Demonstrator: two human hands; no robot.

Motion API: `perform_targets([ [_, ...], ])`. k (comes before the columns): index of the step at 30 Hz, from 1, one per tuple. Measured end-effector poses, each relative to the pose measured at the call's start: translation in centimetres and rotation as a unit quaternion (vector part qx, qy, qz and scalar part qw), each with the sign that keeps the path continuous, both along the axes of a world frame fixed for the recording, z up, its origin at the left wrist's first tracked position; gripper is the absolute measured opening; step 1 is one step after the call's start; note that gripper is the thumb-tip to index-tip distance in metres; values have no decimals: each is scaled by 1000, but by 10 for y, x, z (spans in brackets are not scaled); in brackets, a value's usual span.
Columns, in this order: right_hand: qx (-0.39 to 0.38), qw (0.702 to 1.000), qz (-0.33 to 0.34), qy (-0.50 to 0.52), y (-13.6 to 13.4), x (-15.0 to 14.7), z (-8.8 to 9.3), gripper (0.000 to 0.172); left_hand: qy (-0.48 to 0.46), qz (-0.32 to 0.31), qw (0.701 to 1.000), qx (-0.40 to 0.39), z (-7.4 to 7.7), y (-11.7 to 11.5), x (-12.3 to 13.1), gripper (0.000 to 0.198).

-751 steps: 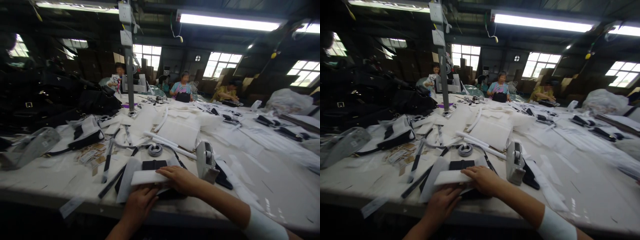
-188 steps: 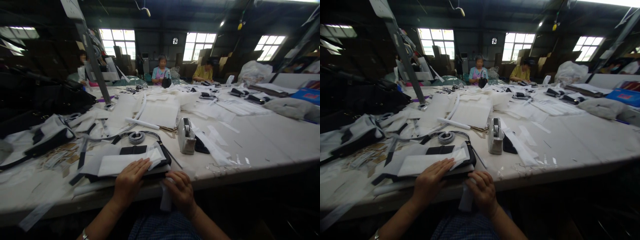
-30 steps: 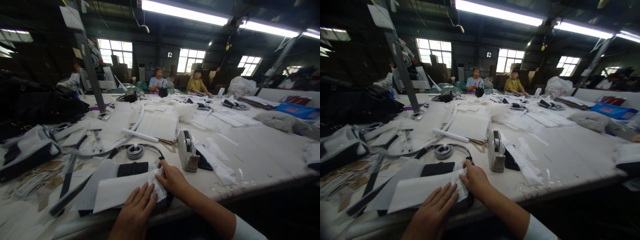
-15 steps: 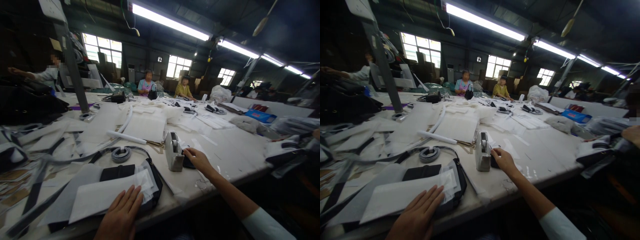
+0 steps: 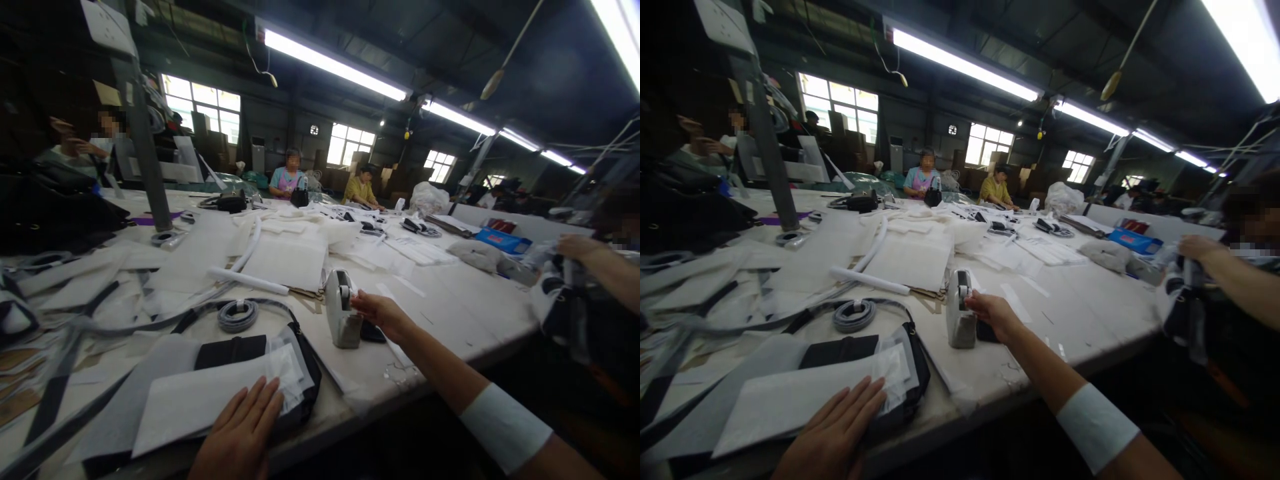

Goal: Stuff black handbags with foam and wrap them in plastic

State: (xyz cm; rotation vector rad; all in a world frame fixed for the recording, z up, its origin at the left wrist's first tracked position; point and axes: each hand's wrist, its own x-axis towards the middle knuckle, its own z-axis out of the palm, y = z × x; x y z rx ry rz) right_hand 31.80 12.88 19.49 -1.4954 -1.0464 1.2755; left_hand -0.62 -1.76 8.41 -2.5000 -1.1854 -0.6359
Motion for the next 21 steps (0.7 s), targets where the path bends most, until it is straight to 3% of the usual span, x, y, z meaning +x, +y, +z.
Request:
perform_targets([
  [5,24,996,-27,80,-30,-11,3,34,-6,8,1000,2,0,0,0,75],
  [11,14,989,-81,126,-63,-23,-41,31,-27,4,1000,8,-1,-2,2,74],
  [16,38,991,-99,80,-56,-21,-67,46,-15,22,1000,2,-1,-2,3,77],
  [21,68,996,-43,-37,-51,-3,-68,44,0,7,1000,0,2,-3,1,79],
])
